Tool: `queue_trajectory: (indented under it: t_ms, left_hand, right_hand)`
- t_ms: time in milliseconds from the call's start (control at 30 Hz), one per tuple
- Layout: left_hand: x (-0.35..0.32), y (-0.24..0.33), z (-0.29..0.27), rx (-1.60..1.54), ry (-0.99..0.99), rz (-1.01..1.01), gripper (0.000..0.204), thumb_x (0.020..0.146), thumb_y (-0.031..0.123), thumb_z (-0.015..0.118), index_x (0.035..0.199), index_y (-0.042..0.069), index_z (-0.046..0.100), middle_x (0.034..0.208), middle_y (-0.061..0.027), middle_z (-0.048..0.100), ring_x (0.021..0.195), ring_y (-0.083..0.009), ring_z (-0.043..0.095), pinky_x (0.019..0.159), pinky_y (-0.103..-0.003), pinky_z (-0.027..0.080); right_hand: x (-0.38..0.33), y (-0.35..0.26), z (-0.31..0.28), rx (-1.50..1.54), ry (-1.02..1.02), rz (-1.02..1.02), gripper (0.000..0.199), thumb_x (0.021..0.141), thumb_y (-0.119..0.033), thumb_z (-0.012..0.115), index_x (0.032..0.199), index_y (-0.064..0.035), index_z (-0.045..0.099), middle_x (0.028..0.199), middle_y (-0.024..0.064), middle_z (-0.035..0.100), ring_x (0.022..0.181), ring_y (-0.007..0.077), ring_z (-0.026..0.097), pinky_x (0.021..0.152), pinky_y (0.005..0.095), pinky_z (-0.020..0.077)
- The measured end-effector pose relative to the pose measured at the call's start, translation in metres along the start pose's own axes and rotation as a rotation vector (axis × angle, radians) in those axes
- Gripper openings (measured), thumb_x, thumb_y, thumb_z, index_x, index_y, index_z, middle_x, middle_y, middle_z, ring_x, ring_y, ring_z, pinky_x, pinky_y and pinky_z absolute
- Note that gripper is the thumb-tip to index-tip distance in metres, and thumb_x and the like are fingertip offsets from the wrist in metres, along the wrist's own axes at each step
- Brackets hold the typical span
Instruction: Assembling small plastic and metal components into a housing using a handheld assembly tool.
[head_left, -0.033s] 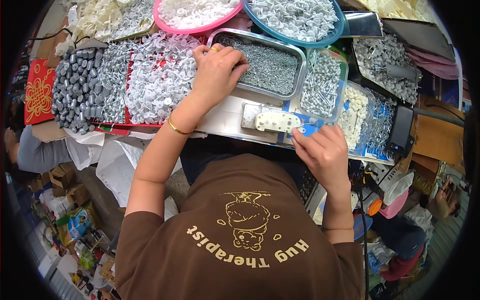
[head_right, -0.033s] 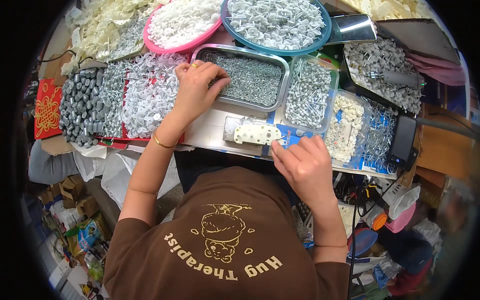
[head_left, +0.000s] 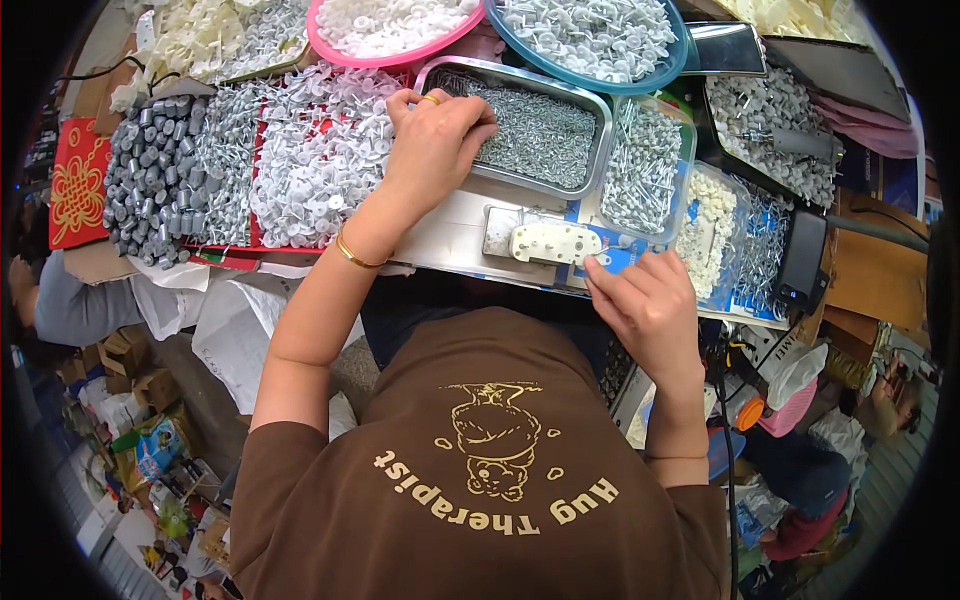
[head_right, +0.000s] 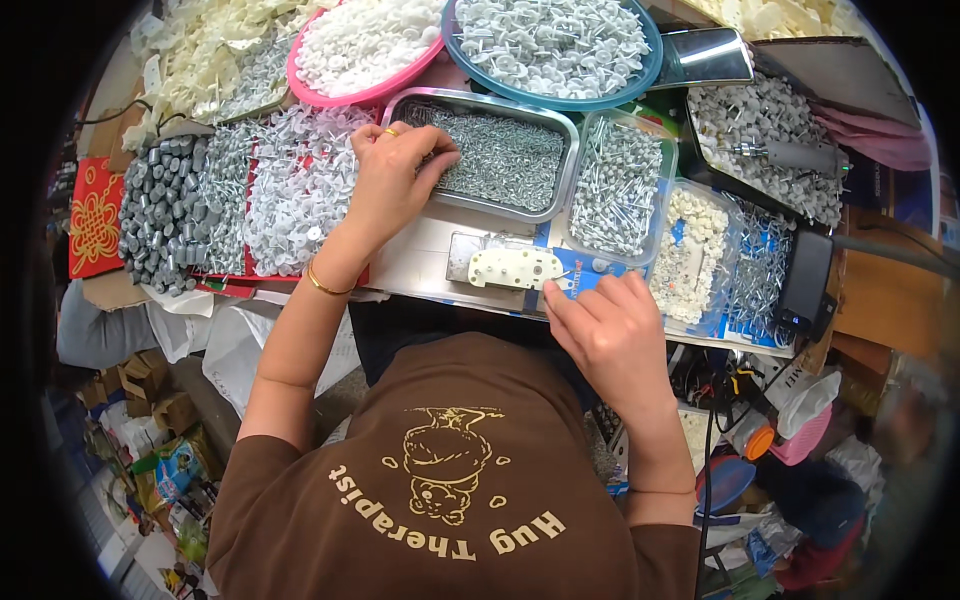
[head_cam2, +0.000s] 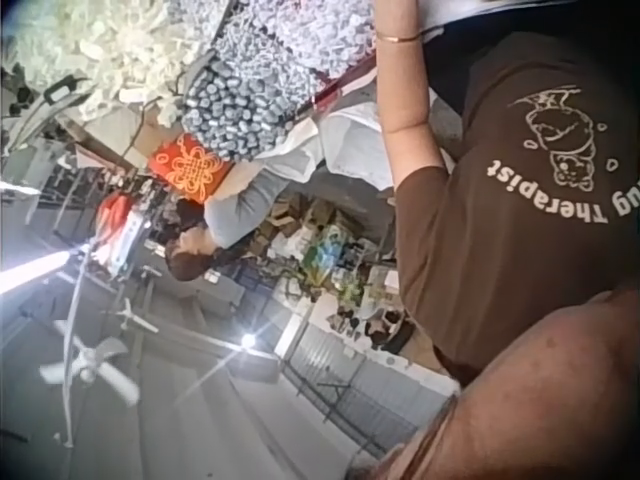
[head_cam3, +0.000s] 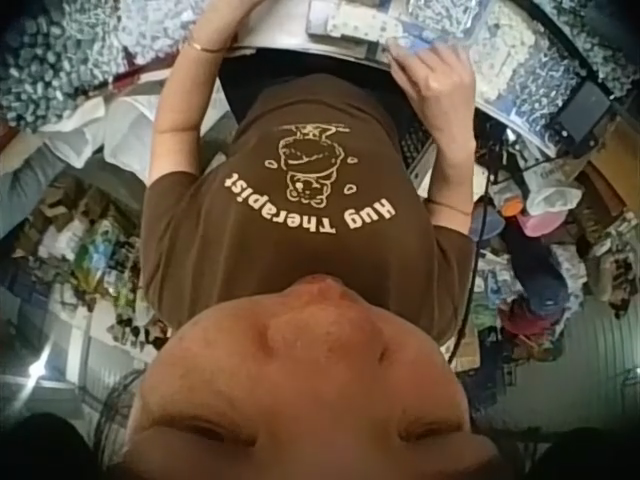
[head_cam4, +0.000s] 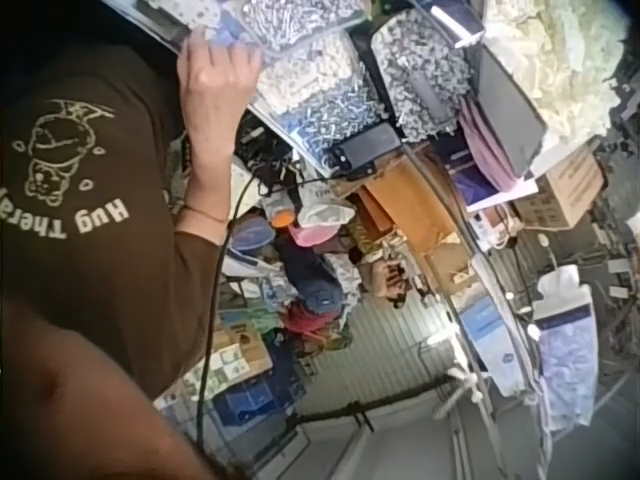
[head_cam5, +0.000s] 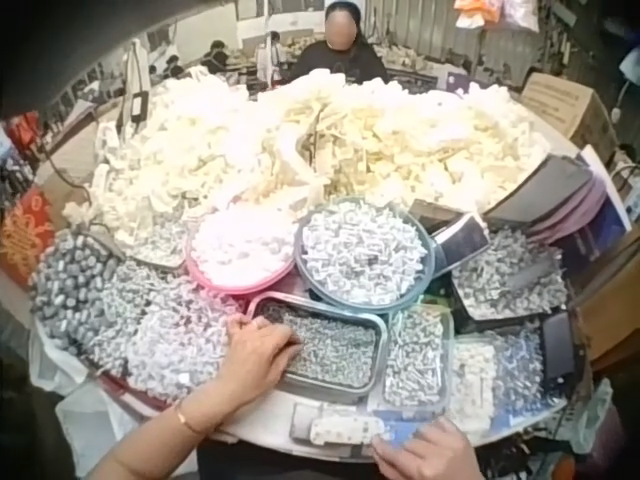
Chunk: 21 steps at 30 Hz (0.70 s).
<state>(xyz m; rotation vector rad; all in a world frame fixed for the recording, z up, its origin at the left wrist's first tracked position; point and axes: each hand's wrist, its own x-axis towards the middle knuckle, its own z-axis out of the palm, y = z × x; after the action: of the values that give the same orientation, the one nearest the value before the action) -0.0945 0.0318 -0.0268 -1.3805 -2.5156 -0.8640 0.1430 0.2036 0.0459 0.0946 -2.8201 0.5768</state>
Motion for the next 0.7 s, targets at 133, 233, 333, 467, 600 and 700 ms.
queue_trajectory:
  t_ms: [133, 233, 333, 467, 600, 700]
  left_hand:
    - [-0.001, -0.005, 0.000, -0.074, 0.022, -0.035, 0.003, 0.086, 0.016, 0.075, 0.088, 0.016, 0.073, 0.080, 0.0046, 0.070, 0.078, -0.0140, 0.061, 0.092, -0.039, 0.029]
    - [-0.002, -0.007, 0.003, -0.206, -0.006, -0.112, 0.009, 0.085, 0.017, 0.077, 0.093, 0.017, 0.076, 0.081, 0.0045, 0.073, 0.074, -0.0121, 0.062, 0.093, -0.038, 0.029]
    - [0.003, -0.005, 0.004, -0.276, -0.025, -0.198, 0.011, 0.083, 0.016, 0.078, 0.095, 0.017, 0.078, 0.086, 0.0039, 0.075, 0.074, -0.0108, 0.064, 0.095, -0.037, 0.029]
    - [-0.004, -0.004, -0.004, -0.060, 0.073, -0.022, 0.007, 0.085, 0.016, 0.076, 0.091, 0.017, 0.075, 0.079, 0.0013, 0.074, 0.077, -0.0150, 0.067, 0.096, -0.041, 0.031]
    - [-0.012, -0.001, -0.003, -0.166, 0.078, -0.046, 0.005, 0.086, 0.016, 0.075, 0.091, 0.015, 0.074, 0.079, 0.0023, 0.073, 0.080, -0.0161, 0.066, 0.097, -0.044, 0.032]
    - [-0.008, -0.001, 0.001, -0.078, 0.081, -0.014, 0.005, 0.088, 0.014, 0.072, 0.093, 0.014, 0.072, 0.085, 0.0019, 0.072, 0.083, -0.0175, 0.065, 0.098, -0.045, 0.031]
  right_hand:
    - [0.012, 0.002, -0.013, 0.007, -0.020, 0.030, 0.010, 0.078, -0.005, 0.080, 0.083, -0.0067, 0.072, 0.069, 0.0035, 0.061, 0.065, 0.0224, 0.054, 0.064, 0.0364, 0.0403]
    - [0.055, 0.034, 0.008, 0.081, 0.265, 0.084, 0.010, 0.078, -0.009, 0.081, 0.082, -0.0065, 0.072, 0.075, 0.0046, 0.062, 0.073, 0.0265, 0.055, 0.065, 0.0361, 0.0417]
    - [0.079, 0.065, 0.053, 0.047, 0.170, 0.054, 0.010, 0.078, -0.012, 0.080, 0.083, -0.0076, 0.072, 0.079, 0.0050, 0.060, 0.082, 0.0270, 0.055, 0.073, 0.0377, 0.0427]
    - [0.089, 0.069, 0.069, 0.035, 0.014, 0.056, 0.011, 0.080, -0.017, 0.079, 0.083, -0.0086, 0.073, 0.083, 0.0054, 0.059, 0.090, 0.0274, 0.055, 0.087, 0.0419, 0.0405]
    - [0.085, 0.067, 0.070, 0.126, 0.114, 0.081, 0.010, 0.079, -0.016, 0.079, 0.081, -0.0076, 0.074, 0.081, 0.0050, 0.062, 0.084, 0.0265, 0.055, 0.082, 0.0392, 0.0421]
    - [0.085, 0.064, 0.066, 0.142, 0.141, 0.112, 0.012, 0.078, -0.016, 0.080, 0.082, -0.0068, 0.074, 0.078, 0.0051, 0.061, 0.082, 0.0257, 0.055, 0.079, 0.0370, 0.0430]
